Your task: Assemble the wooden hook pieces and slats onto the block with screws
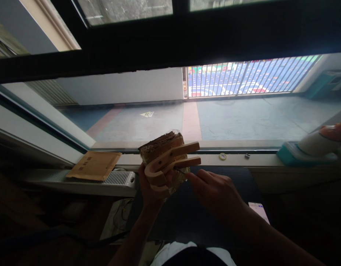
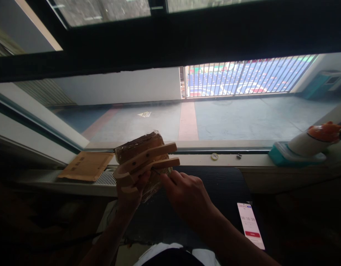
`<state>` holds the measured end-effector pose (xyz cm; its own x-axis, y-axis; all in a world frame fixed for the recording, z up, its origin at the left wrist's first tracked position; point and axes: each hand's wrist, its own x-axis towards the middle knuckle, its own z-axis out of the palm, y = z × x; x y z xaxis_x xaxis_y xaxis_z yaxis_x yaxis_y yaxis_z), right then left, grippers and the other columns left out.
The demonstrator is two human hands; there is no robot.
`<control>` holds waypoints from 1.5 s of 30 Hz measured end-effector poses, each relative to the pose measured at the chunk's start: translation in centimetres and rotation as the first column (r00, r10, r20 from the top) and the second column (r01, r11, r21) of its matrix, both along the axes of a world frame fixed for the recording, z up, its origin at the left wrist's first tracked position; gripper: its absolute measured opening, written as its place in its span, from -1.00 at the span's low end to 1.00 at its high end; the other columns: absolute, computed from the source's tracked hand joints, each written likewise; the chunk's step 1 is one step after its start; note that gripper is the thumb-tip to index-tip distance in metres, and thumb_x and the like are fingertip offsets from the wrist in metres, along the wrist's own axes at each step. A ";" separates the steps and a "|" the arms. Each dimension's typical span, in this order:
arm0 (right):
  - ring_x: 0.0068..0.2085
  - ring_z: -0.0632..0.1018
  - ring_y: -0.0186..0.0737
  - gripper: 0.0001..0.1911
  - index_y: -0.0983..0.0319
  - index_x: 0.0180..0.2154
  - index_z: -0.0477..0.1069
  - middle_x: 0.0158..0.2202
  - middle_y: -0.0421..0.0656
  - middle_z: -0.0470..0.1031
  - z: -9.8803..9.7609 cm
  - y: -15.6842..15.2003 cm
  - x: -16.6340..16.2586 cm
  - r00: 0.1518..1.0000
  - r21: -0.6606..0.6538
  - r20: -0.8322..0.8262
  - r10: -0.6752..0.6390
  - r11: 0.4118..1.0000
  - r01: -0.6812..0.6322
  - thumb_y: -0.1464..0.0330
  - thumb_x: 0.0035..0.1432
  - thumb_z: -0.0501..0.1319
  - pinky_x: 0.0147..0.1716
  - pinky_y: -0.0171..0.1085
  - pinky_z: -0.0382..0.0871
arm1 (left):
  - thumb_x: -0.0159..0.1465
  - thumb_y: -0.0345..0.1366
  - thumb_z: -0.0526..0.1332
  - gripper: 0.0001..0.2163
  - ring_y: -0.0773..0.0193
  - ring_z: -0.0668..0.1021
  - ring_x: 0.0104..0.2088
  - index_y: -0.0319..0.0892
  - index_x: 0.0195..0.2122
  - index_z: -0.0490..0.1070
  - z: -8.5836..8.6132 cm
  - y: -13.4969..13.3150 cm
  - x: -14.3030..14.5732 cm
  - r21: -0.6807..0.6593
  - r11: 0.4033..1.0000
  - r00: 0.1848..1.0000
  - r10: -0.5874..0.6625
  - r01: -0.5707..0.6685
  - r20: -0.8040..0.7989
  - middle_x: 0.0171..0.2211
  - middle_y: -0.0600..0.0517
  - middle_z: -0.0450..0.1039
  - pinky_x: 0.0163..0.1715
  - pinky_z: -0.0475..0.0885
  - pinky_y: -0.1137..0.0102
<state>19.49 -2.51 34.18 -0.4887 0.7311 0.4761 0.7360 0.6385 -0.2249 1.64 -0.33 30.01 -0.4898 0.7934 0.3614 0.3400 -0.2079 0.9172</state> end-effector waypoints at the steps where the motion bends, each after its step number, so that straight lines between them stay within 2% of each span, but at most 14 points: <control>1: -0.52 0.37 -0.43 -0.74 0.23 -0.14 0.44 -0.45 -0.20 0.44 -0.2 0.1 -0.1 0.998 -0.064 -0.066 -0.010 0.998 0.006 0.50 0.16 0.09 -0.56 -0.42 0.13 | -0.17 -0.28 0.41 -0.37 0.13 0.50 -0.18 -0.19 -0.04 0.26 0.1 0.0 0.1 0.016 1.000 1.000 0.006 -0.007 0.013 -0.19 -0.04 0.44 -0.15 0.42 0.27; 5: -0.40 0.49 -0.36 -0.74 0.17 -0.13 0.43 -0.33 -0.18 0.52 -0.7 0.3 -0.2 0.953 -0.298 -0.291 -0.083 0.955 -0.008 0.44 0.13 0.13 -0.44 -0.40 0.28 | -0.16 -0.28 0.41 -0.37 0.13 0.50 -0.17 -0.22 -0.03 0.26 0.1 0.1 0.4 0.103 0.995 0.999 0.004 -0.008 0.033 -0.19 -0.05 0.44 -0.15 0.42 0.29; 9: -0.41 0.52 -0.27 -0.62 0.15 0.00 0.33 -0.31 -0.17 0.54 -0.1 0.1 0.0 0.967 -0.362 -0.212 -0.143 0.930 0.058 0.36 0.10 0.15 -0.46 -0.33 0.31 | -0.14 -0.26 0.40 -0.42 0.11 0.49 -0.13 -0.21 -0.06 0.27 -0.5 0.1 0.3 0.055 0.998 0.999 0.028 -0.031 0.047 -0.15 -0.06 0.42 -0.12 0.41 0.27; 12: -0.42 0.51 -0.28 -0.51 0.17 0.08 0.22 -0.27 -0.14 0.52 0.7 -0.4 0.4 0.981 -0.301 -0.157 -0.117 0.951 0.065 0.36 0.07 0.18 -0.51 -0.35 0.29 | -0.13 -0.25 0.40 -0.43 0.10 0.49 -0.12 -0.19 -0.08 0.27 -0.8 -0.1 -0.1 -0.013 0.999 0.999 0.036 -0.035 0.033 -0.17 -0.05 0.42 -0.11 0.41 0.23; 16: -0.45 0.44 -0.39 -0.71 0.24 -0.07 0.35 -0.32 -0.15 0.47 0.9 -0.8 1.1 0.998 -0.057 -0.061 0.004 0.998 -0.007 0.50 0.14 0.10 -0.54 -0.41 0.22 | -0.11 -0.26 0.40 -0.46 0.13 0.51 -0.17 -0.19 -0.09 0.27 -0.7 -0.2 -0.3 -0.010 1.000 1.000 0.005 -0.005 0.013 -0.18 -0.06 0.43 -0.16 0.45 0.25; 19: -0.47 0.38 -0.39 -0.72 0.28 -0.08 0.37 -0.40 -0.18 0.42 0.5 -0.7 1.5 0.998 0.107 0.051 0.029 0.994 -0.035 0.52 0.16 0.08 -0.55 -0.38 0.17 | -0.10 -0.26 0.39 -0.46 0.13 0.52 -0.17 -0.16 -0.09 0.26 -0.4 -0.3 -0.1 0.019 1.000 0.999 0.005 -0.006 0.035 -0.15 -0.06 0.43 -0.19 0.47 0.25; 21: -0.47 0.36 -0.39 -0.70 0.29 -0.05 0.36 -0.41 -0.18 0.40 0.3 -0.7 1.7 0.996 0.162 0.081 0.020 0.986 -0.033 0.53 0.17 0.08 -0.55 -0.38 0.15 | -0.10 -0.27 0.40 -0.46 0.12 0.52 -0.17 -0.15 -0.08 0.26 -0.2 -0.3 0.0 0.022 1.000 0.999 0.001 -0.002 0.049 -0.14 -0.05 0.43 -0.20 0.48 0.24; 25: -0.50 0.35 -0.41 -0.71 0.26 -0.05 0.38 -0.46 -0.20 0.39 0.1 -0.9 1.5 0.999 0.134 0.042 -0.008 0.991 0.002 0.51 0.19 0.07 -0.56 -0.39 0.11 | -0.11 -0.27 0.40 -0.47 0.13 0.52 -0.18 -0.18 -0.10 0.27 0.0 -0.4 0.2 0.009 1.000 0.999 -0.019 0.019 0.037 -0.15 -0.07 0.44 -0.21 0.48 0.27; 30: -0.50 0.41 -0.40 -0.74 0.24 -0.06 0.38 -0.41 -0.17 0.45 0.2 -1.4 1.2 0.980 -0.150 -0.189 -0.067 0.988 0.038 0.40 0.24 0.04 -0.54 -0.41 0.21 | -0.14 -0.25 0.41 -0.38 0.10 0.52 -0.16 -0.16 -0.02 0.25 -0.1 -0.6 0.6 0.031 0.999 0.997 -0.010 0.008 0.080 -0.11 -0.07 0.42 -0.20 0.47 0.28; 32: -0.49 0.43 -0.40 -0.73 0.22 -0.05 0.37 -0.39 -0.17 0.46 0.2 -1.4 1.2 0.974 -0.207 -0.212 -0.079 0.978 0.034 0.38 0.24 0.05 -0.54 -0.42 0.22 | -0.13 -0.25 0.41 -0.38 0.10 0.52 -0.16 -0.16 -0.02 0.24 -0.1 -0.6 0.6 0.034 0.999 0.997 -0.018 0.016 0.078 -0.12 -0.07 0.42 -0.19 0.47 0.27; 34: -0.49 0.41 -0.41 -0.71 0.23 -0.02 0.34 -0.39 -0.18 0.45 0.4 -1.5 1.3 0.984 -0.170 -0.163 -0.077 0.984 0.049 0.39 0.22 0.06 -0.55 -0.42 0.21 | -0.12 -0.25 0.40 -0.45 0.11 0.53 -0.17 -0.17 -0.08 0.27 0.0 -0.7 0.6 0.018 1.000 0.999 -0.024 0.023 0.044 -0.15 -0.06 0.44 -0.19 0.47 0.26; 36: -0.51 0.38 -0.42 -0.69 0.23 0.00 0.34 -0.40 -0.19 0.44 0.6 -1.5 1.5 0.996 -0.057 -0.070 -0.052 0.997 0.048 0.44 0.21 0.06 -0.57 -0.42 0.16 | -0.12 -0.25 0.40 -0.50 0.11 0.53 -0.19 -0.18 -0.14 0.30 0.0 -0.7 0.6 0.004 1.000 1.000 -0.016 0.016 0.015 -0.19 -0.06 0.45 -0.19 0.47 0.24; 40: -0.50 0.33 -0.42 -0.72 0.21 -0.09 0.40 -0.44 -0.21 0.39 1.2 -1.6 2.0 0.996 0.147 0.089 0.028 0.988 -0.041 0.51 0.19 0.06 -0.57 -0.39 0.11 | -0.10 -0.26 0.40 -0.51 0.11 0.53 -0.17 -0.17 -0.14 0.29 0.0 -0.9 0.6 -0.002 1.000 1.000 -0.007 0.007 -0.003 -0.19 -0.05 0.45 -0.17 0.46 0.22; 45: -0.50 0.35 -0.41 -0.73 0.26 -0.10 0.40 -0.45 -0.20 0.40 0.6 -1.7 2.0 0.998 0.163 0.051 0.047 0.985 -0.055 0.53 0.19 0.05 -0.55 -0.38 0.13 | -0.12 -0.29 0.40 -0.47 0.13 0.53 -0.18 -0.15 -0.11 0.26 0.0 -0.9 0.7 0.018 1.000 1.000 -0.002 0.002 0.011 -0.17 -0.04 0.45 -0.17 0.46 0.24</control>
<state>21.53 -4.21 34.79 -0.5479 0.6183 0.5635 0.7086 0.7010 -0.0803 2.34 -1.20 29.96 -0.4919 0.7880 0.3702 0.3297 -0.2250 0.9169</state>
